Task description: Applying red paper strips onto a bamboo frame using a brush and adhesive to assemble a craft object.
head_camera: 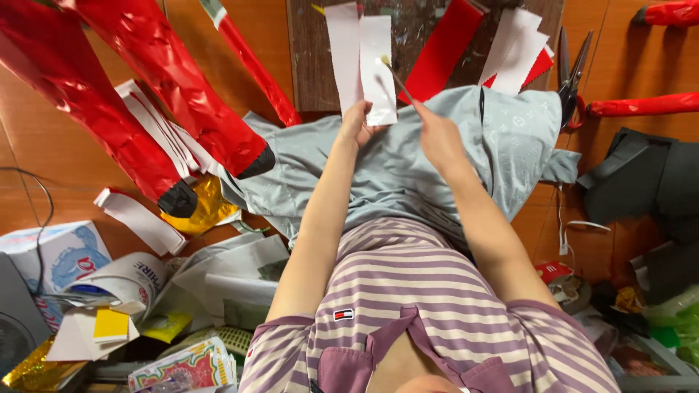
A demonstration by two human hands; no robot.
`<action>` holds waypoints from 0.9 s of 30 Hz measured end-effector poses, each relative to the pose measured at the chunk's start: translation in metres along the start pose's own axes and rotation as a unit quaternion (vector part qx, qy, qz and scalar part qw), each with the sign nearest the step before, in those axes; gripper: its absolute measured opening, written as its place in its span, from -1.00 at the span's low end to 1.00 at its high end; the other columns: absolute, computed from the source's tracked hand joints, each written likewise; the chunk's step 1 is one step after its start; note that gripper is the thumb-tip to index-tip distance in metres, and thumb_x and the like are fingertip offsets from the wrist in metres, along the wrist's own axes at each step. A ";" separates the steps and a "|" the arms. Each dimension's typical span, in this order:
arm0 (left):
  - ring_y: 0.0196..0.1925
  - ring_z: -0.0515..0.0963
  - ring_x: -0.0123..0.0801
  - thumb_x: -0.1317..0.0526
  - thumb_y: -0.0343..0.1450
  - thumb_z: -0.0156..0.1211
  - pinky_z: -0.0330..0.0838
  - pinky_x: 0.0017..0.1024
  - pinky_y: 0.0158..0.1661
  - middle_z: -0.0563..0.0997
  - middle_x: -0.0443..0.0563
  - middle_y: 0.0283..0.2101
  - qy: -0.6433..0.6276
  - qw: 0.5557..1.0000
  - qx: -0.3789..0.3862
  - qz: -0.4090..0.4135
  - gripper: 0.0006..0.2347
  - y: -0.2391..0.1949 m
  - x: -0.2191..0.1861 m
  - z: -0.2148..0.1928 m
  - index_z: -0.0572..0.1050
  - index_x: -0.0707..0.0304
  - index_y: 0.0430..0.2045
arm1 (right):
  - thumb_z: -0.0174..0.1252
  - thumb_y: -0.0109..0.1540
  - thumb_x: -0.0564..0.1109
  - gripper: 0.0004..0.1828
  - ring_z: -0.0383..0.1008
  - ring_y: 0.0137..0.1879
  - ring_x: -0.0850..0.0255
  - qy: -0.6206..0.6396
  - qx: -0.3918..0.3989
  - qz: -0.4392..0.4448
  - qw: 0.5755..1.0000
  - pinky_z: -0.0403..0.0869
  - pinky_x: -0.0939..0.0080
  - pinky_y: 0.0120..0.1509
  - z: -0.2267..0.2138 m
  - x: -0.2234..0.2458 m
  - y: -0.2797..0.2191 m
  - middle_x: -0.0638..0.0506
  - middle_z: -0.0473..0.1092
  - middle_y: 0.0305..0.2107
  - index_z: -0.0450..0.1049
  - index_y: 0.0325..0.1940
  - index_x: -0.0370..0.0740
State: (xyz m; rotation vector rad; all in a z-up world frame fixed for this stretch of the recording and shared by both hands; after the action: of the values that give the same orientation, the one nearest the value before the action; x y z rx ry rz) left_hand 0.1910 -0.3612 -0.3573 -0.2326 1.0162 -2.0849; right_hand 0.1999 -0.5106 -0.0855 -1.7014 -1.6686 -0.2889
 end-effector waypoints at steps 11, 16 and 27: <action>0.01 0.61 0.24 0.30 0.51 -0.18 0.64 0.18 -0.08 0.50 0.43 0.07 -0.002 1.000 -0.006 -0.012 -0.68 -0.012 0.004 0.016 0.27 0.64 0.07 | -0.01 0.18 -0.37 -0.36 0.49 -0.10 -0.37 -0.022 -0.048 0.005 0.999 0.41 -0.31 0.00 0.063 -0.028 0.095 -0.42 0.49 -0.31 0.36 0.37 -0.09; 0.02 0.63 0.22 0.30 0.49 -0.20 0.64 0.15 -0.09 0.54 0.43 0.07 0.010 1.000 -0.004 -0.019 -0.65 -0.014 0.006 0.022 0.27 0.63 0.10 | -0.01 0.19 -0.38 -0.32 0.50 -0.12 -0.36 -0.051 -0.077 0.008 0.996 0.41 -0.32 0.00 0.059 -0.054 0.094 -0.42 0.49 -0.30 0.30 0.43 -0.17; -0.02 0.66 0.08 0.26 0.53 -0.18 0.64 0.07 -0.10 0.57 0.34 0.04 0.047 0.998 0.033 -0.004 -0.66 -0.029 -0.002 0.041 0.31 0.58 0.13 | 0.11 0.34 -0.07 -0.75 0.45 -0.50 0.21 0.520 -0.198 0.063 0.828 0.35 0.29 -0.57 -0.018 -0.100 0.141 -0.06 0.51 -0.47 0.50 0.07 -0.13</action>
State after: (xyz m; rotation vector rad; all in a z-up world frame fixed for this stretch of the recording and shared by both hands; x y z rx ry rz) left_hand 0.1949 -0.3731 -0.3088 -0.1059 1.0010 -2.1496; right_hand 0.3239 -0.5851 -0.1818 -1.4458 -0.6839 -1.3025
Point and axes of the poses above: each hand's wrist, its own y-axis towards the middle knuckle, its own z-axis out of the palm, x = y × z, the point moved 10 cm from there along y, towards the middle knuckle
